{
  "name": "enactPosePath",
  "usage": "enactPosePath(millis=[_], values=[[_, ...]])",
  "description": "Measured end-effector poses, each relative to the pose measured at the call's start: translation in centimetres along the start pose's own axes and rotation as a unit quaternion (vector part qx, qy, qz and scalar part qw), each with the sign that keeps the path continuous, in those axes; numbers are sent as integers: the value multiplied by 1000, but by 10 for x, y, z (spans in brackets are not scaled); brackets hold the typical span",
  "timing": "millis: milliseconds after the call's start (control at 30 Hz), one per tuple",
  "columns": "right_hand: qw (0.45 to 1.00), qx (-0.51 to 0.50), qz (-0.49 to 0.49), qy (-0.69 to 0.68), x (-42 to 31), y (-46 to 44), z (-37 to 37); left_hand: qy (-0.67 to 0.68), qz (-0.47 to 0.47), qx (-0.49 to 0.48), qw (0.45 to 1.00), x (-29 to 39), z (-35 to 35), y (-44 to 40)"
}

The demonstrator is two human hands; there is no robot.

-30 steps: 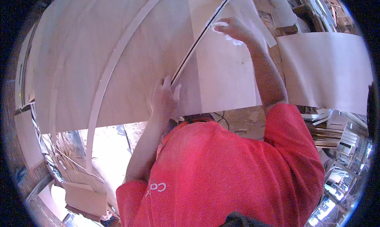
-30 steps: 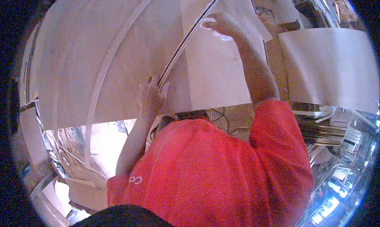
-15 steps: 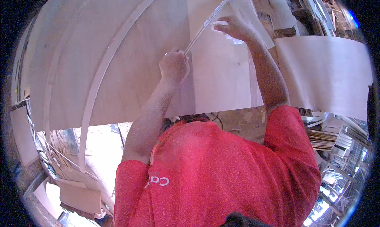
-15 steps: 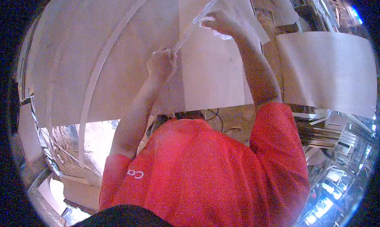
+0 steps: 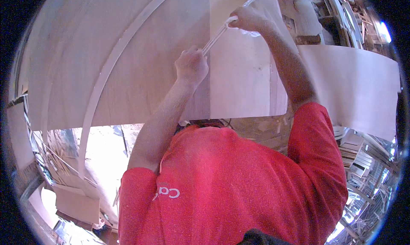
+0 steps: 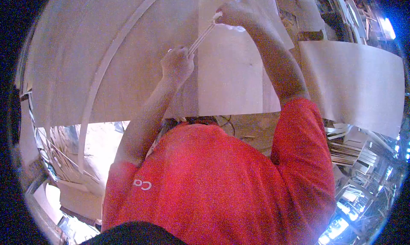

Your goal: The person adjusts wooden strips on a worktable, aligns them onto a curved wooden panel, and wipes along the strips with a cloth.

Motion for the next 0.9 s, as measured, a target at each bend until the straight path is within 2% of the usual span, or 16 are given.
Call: enactPosePath(millis=[100, 200, 267, 400, 467, 500, 600, 667, 700, 767, 900], values=[[1000, -4, 4, -1, 0, -4, 3, 12, 19, 19, 1000, 0, 1, 1], [998, 29, -54, 31, -10, -6, 6, 9, 28, 23, 999, -5, 4, 2], [999, -23, -31, -6, -28, 8, -10, 8, 8, 14, 1000, 1, -2, 3], [997, -40, -44, -43, -37, 7, 1, 1, -10, -13, 1000, 1, -3, 2], [997, 25, -70, -16, -43, 5, 13, 2, 0, -10, 1000, -4, 0, 1], [997, 25, -68, -15, -49, 8, 10, 2, 10, -6, 1000, -4, -1, 1], [994, -11, -101, -32, -62, 14, 1, 4, 3, -3, 1000, -6, -1, 0], [992, -40, -24, -119, -50, 19, -5, 5, 4, -2, 1000, -5, -3, 1], [992, -41, -27, -117, -36, 18, -2, 4, 7, -2, 1000, -5, -4, 2], [982, -13, 60, -181, 4, 12, 12, 1, 6, 0, 1000, -8, -2, 1], [970, -6, 72, -233, 7, 20, 13, -9, -2, -18, 1000, -9, 2, -3]])
Point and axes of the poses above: each hand's wrist, its own y-axis away from the middle knuckle, its own z-axis out of the palm, x = y × z, the point moved 3 cm from there along -y, towards the middle knuckle, and after that the axes turned 12 degrees about y, right-handed, at the moved point
